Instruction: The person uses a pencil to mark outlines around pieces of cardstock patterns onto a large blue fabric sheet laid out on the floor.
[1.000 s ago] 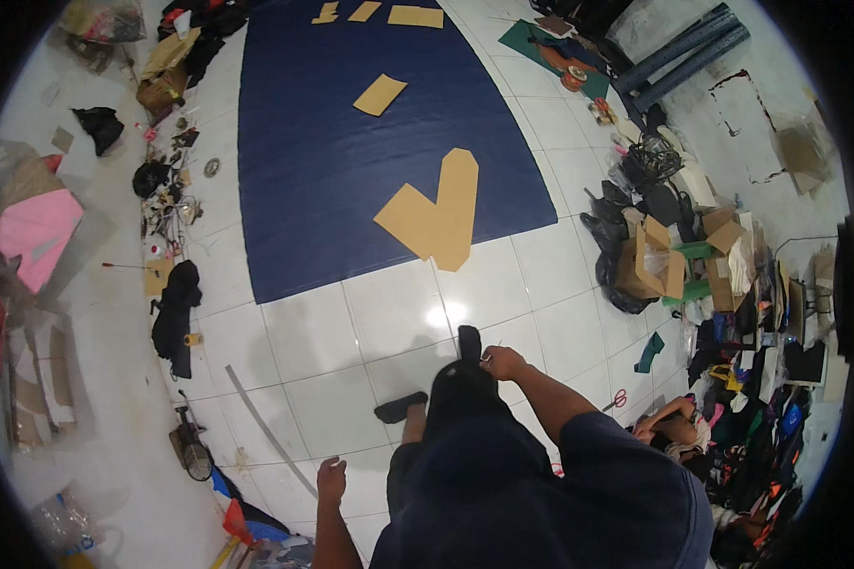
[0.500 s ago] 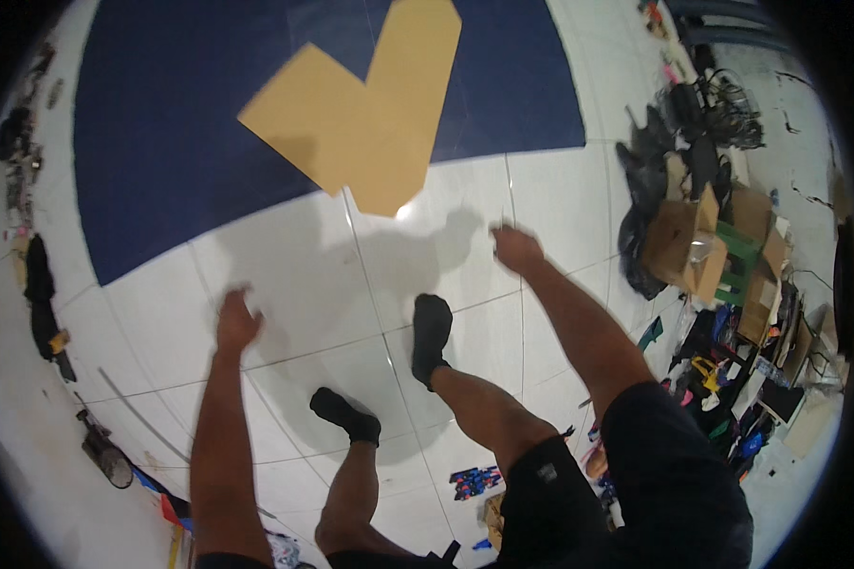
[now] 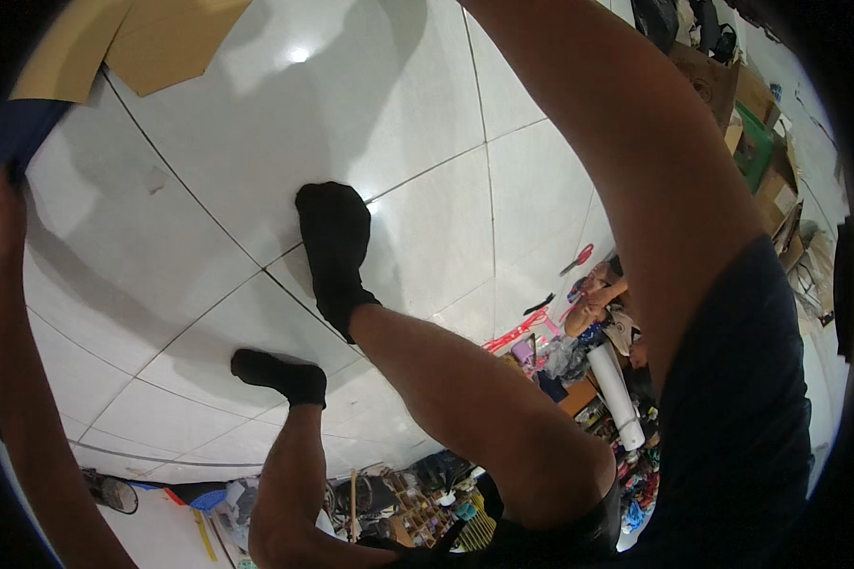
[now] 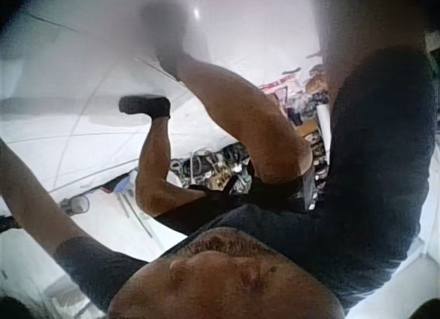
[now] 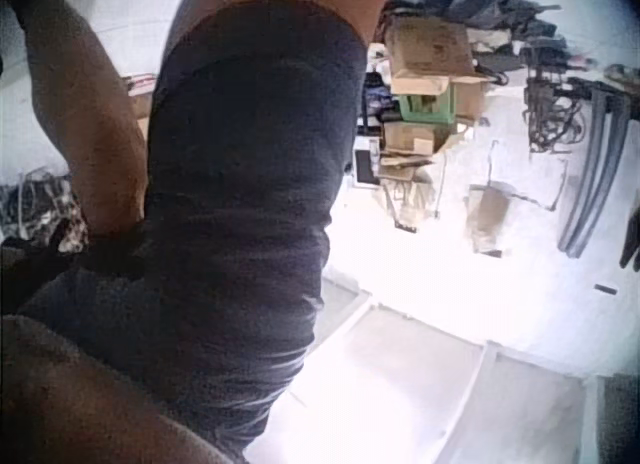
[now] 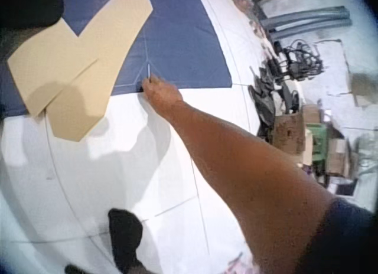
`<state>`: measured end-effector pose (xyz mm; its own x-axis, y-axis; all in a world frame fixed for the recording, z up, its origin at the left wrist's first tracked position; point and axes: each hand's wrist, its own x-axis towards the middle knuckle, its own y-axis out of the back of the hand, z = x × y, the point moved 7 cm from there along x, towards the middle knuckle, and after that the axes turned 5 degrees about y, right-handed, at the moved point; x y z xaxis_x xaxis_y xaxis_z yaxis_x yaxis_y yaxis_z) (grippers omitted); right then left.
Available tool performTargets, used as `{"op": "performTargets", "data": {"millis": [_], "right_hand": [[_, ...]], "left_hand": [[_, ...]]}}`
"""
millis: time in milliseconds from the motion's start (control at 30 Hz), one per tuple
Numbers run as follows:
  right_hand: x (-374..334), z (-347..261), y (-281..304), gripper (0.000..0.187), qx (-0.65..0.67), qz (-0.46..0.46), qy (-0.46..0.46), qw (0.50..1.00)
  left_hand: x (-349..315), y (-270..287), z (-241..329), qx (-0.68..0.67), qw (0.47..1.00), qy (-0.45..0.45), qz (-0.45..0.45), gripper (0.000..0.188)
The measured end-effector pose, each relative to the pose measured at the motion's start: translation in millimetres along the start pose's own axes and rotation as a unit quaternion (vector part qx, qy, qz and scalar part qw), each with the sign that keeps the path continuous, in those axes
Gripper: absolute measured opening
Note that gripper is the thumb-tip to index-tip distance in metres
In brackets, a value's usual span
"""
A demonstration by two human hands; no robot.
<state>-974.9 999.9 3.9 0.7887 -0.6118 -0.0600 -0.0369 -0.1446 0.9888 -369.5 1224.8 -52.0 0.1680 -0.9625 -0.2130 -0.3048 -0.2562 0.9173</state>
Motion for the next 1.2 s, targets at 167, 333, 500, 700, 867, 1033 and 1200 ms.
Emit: {"op": "performTargets", "data": {"millis": [167,333,500,700,867,1033,1200], "right_hand": [[24.6,-16.3,37.7,0.041,-0.061,-0.111,-0.023,0.992],[-12.5,-23.6,25.4,0.048,-0.119,0.034,0.004,0.992],[4.8,-27.0,31.1,0.014,-0.101,-0.009,-0.056,0.993],[-54.3,-56.2,20.5,0.010,-0.050,-0.064,-0.098,0.992],[-117.9,-106.9,9.8,0.009,-0.020,-0.054,-0.109,0.992],[-141.8,-136.6,8.9,0.010,-0.058,-0.081,-0.144,0.985],[-170.3,-166.2,18.2,0.011,-0.038,-0.072,-0.132,0.988]], "left_hand": [[1.0,44.0,26.2,-0.022,0.998,0.038,-0.039,0.042],[-37.5,82.6,53.8,-0.235,0.967,0.084,-0.045,0.044],[-53.3,80.5,71.2,-0.169,0.981,0.094,-0.003,0.039],[-131.3,70.1,96.1,-0.177,0.974,0.127,-0.054,0.030],[-207.4,57.9,105.5,-0.190,0.969,0.133,-0.083,0.029],[-238.2,58.2,90.7,-0.188,0.972,0.103,-0.100,0.031],[-290.9,53.9,96.2,-0.222,0.965,0.121,-0.073,0.028]]}}
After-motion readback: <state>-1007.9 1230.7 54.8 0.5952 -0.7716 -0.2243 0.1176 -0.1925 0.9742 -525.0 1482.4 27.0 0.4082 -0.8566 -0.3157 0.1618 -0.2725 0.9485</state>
